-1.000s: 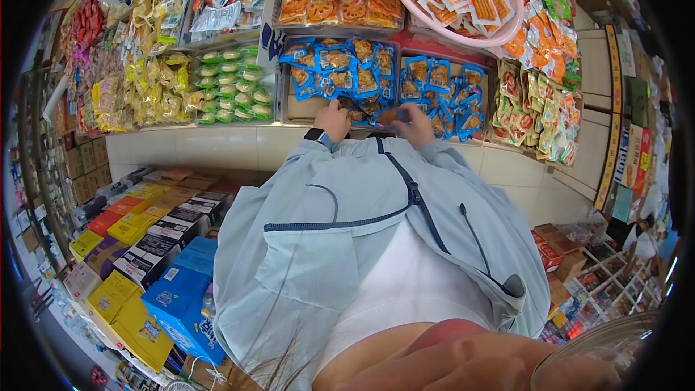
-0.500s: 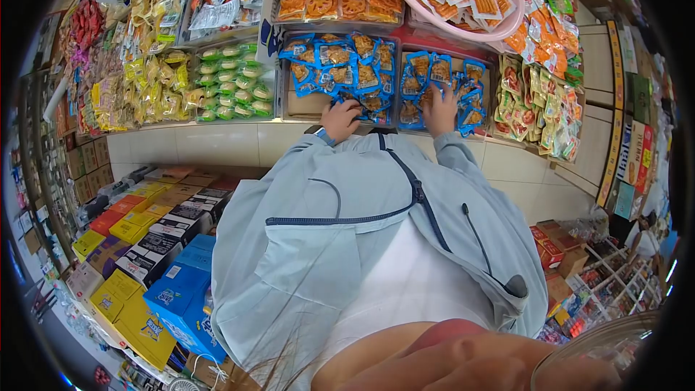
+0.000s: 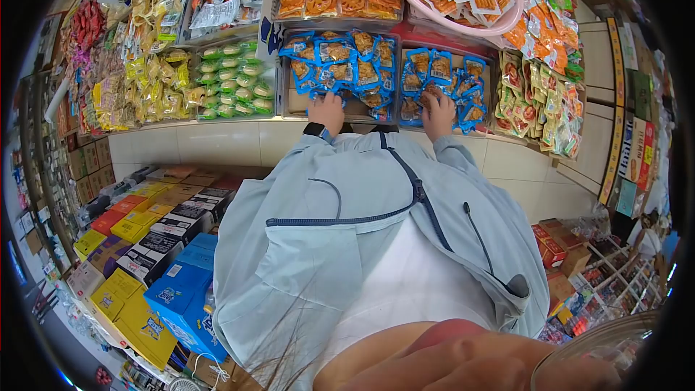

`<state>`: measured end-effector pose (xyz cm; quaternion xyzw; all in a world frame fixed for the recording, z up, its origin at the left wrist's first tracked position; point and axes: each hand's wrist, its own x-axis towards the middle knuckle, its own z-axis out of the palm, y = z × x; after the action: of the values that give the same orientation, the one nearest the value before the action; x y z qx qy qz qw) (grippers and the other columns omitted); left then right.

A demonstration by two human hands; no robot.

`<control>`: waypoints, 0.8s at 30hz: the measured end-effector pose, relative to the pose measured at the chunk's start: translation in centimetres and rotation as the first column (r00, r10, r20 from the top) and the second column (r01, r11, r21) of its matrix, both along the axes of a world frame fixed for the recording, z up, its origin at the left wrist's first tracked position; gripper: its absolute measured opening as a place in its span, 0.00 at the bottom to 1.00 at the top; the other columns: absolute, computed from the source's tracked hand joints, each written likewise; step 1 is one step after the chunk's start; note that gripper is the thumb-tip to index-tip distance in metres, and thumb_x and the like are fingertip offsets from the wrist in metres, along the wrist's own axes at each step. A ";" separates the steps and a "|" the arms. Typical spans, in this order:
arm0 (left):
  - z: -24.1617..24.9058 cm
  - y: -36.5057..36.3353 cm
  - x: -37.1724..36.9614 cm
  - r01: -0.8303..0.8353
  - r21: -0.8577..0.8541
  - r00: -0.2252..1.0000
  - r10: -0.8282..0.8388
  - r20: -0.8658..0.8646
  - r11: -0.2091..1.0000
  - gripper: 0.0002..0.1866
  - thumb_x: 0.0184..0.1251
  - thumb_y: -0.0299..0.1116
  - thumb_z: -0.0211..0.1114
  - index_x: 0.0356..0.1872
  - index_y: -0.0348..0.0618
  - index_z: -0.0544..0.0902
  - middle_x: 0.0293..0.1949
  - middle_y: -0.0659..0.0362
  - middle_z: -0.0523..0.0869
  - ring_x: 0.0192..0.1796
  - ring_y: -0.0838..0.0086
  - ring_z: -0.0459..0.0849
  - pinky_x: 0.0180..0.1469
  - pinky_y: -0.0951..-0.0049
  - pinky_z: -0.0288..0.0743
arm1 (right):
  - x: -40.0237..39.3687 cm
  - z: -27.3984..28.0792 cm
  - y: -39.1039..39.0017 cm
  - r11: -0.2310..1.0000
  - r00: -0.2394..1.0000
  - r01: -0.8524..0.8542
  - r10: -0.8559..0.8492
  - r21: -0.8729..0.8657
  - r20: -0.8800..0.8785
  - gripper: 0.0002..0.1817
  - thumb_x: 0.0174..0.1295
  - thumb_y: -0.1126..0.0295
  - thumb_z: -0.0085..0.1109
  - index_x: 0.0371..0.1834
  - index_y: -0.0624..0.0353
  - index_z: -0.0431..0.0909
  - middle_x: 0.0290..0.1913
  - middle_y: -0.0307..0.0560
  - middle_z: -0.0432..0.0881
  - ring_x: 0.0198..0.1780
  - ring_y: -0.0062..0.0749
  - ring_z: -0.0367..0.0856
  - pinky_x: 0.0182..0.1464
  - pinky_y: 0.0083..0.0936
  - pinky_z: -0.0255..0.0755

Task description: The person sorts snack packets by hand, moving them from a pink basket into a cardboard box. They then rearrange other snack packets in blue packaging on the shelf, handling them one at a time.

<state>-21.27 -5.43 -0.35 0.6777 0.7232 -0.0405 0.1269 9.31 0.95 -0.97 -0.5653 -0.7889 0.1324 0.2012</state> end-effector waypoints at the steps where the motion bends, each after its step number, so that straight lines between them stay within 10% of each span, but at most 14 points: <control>1: 0.3 0.0 -0.3 -0.035 -0.004 0.999 0.034 -0.023 0.999 0.19 0.57 0.47 0.67 0.45 0.47 0.80 0.50 0.57 0.77 0.52 0.57 0.80 0.51 0.52 0.73 | 0.1 -0.1 -0.2 1.000 1.000 -0.006 0.006 -0.016 -0.018 0.23 0.50 0.75 0.61 0.53 0.45 0.77 0.60 0.43 0.72 0.61 0.51 0.66 0.60 0.50 0.59; 11: 4.4 -0.7 -1.6 -0.027 -0.196 0.999 0.021 -0.034 0.980 0.23 0.59 0.53 0.66 0.46 0.46 0.81 0.43 0.54 0.83 0.46 0.57 0.84 0.46 0.53 0.76 | -0.1 -0.3 -1.1 0.998 0.994 -0.060 0.058 -0.021 -0.087 0.22 0.48 0.78 0.59 0.49 0.46 0.79 0.57 0.42 0.75 0.61 0.47 0.67 0.59 0.48 0.60; 15: 3.9 -0.1 -1.5 0.099 -0.163 0.962 -0.052 0.267 0.982 0.21 0.61 0.49 0.66 0.49 0.46 0.79 0.39 0.52 0.84 0.45 0.55 0.84 0.45 0.58 0.77 | -0.4 0.8 0.0 0.992 0.981 -0.121 0.116 -0.023 -0.154 0.21 0.51 0.77 0.60 0.50 0.51 0.78 0.56 0.45 0.75 0.57 0.49 0.71 0.57 0.43 0.65; 18: 5.1 1.4 2.1 0.067 -0.100 0.745 0.017 0.667 0.993 0.20 0.64 0.46 0.65 0.49 0.44 0.78 0.40 0.50 0.84 0.44 0.56 0.83 0.44 0.63 0.76 | -2.7 3.1 0.3 0.941 0.881 -0.295 0.201 -0.166 -0.429 0.21 0.55 0.74 0.63 0.54 0.56 0.76 0.54 0.50 0.76 0.52 0.45 0.76 0.52 0.36 0.71; 22: 7.7 4.5 6.6 -0.106 -0.384 0.268 0.398 0.877 0.917 0.22 0.66 0.43 0.64 0.55 0.41 0.75 0.44 0.49 0.83 0.44 0.61 0.82 0.47 0.66 0.76 | -5.5 1.9 -0.1 0.694 0.725 -0.464 -0.059 -0.550 -0.686 0.29 0.61 0.69 0.65 0.64 0.60 0.65 0.52 0.49 0.78 0.50 0.30 0.79 0.50 0.25 0.73; 24: 4.7 4.9 6.9 -0.095 -0.273 0.202 0.287 0.936 0.957 0.25 0.67 0.43 0.64 0.58 0.39 0.73 0.46 0.50 0.83 0.46 0.63 0.82 0.49 0.67 0.76 | -6.1 1.4 -0.2 0.688 0.611 -0.425 -0.261 -0.588 -0.748 0.30 0.62 0.69 0.64 0.65 0.60 0.64 0.50 0.45 0.80 0.47 0.29 0.79 0.47 0.24 0.73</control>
<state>-14.39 -0.49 4.35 0.4484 0.5601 0.3481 0.6034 3.25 0.78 0.39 -0.4373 -0.5256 0.6737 0.2803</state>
